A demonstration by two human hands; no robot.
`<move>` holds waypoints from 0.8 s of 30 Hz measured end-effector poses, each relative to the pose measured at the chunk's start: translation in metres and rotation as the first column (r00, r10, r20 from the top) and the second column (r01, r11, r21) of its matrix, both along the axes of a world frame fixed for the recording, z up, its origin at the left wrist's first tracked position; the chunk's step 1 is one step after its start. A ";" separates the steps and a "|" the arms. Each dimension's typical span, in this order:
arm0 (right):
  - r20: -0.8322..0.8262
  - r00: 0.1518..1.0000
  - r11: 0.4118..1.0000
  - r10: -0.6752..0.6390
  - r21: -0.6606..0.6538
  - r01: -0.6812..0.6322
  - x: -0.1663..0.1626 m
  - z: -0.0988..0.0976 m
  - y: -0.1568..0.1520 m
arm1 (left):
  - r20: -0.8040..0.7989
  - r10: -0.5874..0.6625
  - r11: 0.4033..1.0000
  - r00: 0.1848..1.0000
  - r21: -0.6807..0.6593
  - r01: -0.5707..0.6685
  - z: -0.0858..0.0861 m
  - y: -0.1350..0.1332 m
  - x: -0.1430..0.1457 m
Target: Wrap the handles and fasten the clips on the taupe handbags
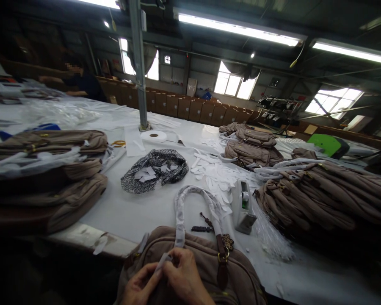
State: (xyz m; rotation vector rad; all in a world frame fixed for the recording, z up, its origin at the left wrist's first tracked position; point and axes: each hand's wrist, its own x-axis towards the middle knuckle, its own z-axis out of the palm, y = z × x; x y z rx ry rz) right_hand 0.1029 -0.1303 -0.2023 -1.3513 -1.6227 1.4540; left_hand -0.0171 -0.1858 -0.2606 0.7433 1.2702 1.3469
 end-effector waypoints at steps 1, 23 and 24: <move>-0.022 1.000 1.000 -0.014 -0.024 0.014 -0.001 -0.002 0.000 | 0.001 0.027 1.000 1.000 -0.002 -0.027 -0.001 -0.001 0.001; -0.069 0.995 0.996 -0.071 -0.065 0.067 0.002 -0.010 0.000 | -0.700 0.234 0.892 0.675 0.430 0.137 -0.018 -0.006 0.002; -0.107 0.992 0.993 -0.067 -0.103 0.055 0.002 -0.011 0.000 | -0.668 0.164 0.936 0.726 0.339 0.100 -0.011 -0.004 0.000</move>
